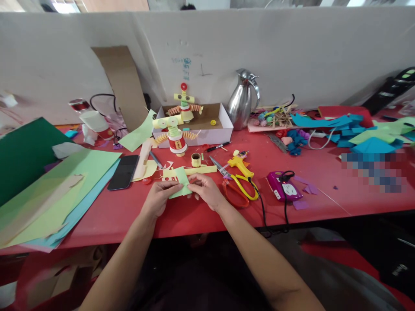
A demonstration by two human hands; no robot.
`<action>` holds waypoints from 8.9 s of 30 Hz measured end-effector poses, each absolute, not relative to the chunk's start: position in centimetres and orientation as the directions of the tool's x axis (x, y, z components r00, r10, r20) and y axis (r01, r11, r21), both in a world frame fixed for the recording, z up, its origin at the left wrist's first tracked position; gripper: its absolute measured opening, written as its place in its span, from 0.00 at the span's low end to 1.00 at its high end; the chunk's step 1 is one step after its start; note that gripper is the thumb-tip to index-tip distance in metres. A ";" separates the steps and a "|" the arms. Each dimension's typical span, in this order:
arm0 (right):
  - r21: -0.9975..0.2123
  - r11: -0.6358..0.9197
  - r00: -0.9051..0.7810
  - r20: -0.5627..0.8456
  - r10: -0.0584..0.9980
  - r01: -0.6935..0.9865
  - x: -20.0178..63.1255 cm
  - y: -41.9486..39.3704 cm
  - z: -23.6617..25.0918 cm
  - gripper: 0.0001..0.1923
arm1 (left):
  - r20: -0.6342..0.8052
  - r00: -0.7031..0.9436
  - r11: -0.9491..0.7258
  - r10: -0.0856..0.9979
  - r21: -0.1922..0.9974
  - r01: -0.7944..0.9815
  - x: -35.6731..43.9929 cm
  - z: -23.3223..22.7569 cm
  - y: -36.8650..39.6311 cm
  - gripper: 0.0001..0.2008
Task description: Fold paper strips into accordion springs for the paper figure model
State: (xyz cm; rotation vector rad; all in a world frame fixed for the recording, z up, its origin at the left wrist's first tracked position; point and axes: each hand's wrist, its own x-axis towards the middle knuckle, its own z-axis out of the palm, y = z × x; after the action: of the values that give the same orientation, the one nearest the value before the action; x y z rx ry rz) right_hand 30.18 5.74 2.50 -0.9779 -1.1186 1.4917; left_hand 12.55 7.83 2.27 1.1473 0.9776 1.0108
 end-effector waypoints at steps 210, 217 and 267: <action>-0.985 0.116 -0.110 0.130 0.985 -0.127 29.6 5.2 1.7 0.15 | 0.093 0.300 -0.074 0.949 0.994 -0.076 12.5 2.6 7.4 0.12; -0.971 0.241 -0.034 0.240 0.970 0.004 29.3 4.8 1.6 0.09 | 0.260 0.157 -0.283 0.953 0.948 0.148 12.6 3.0 7.0 0.05; -0.836 0.203 0.355 0.011 0.935 -0.510 24.0 1.0 2.6 0.08 | -0.133 0.080 0.154 0.988 0.791 -0.593 17.6 3.6 2.5 0.13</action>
State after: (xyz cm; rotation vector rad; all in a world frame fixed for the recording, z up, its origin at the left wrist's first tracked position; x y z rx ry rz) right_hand 23.96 1.01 2.59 -0.8563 -0.6032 1.0972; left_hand 17.61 2.52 3.56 0.6436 0.7757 1.3123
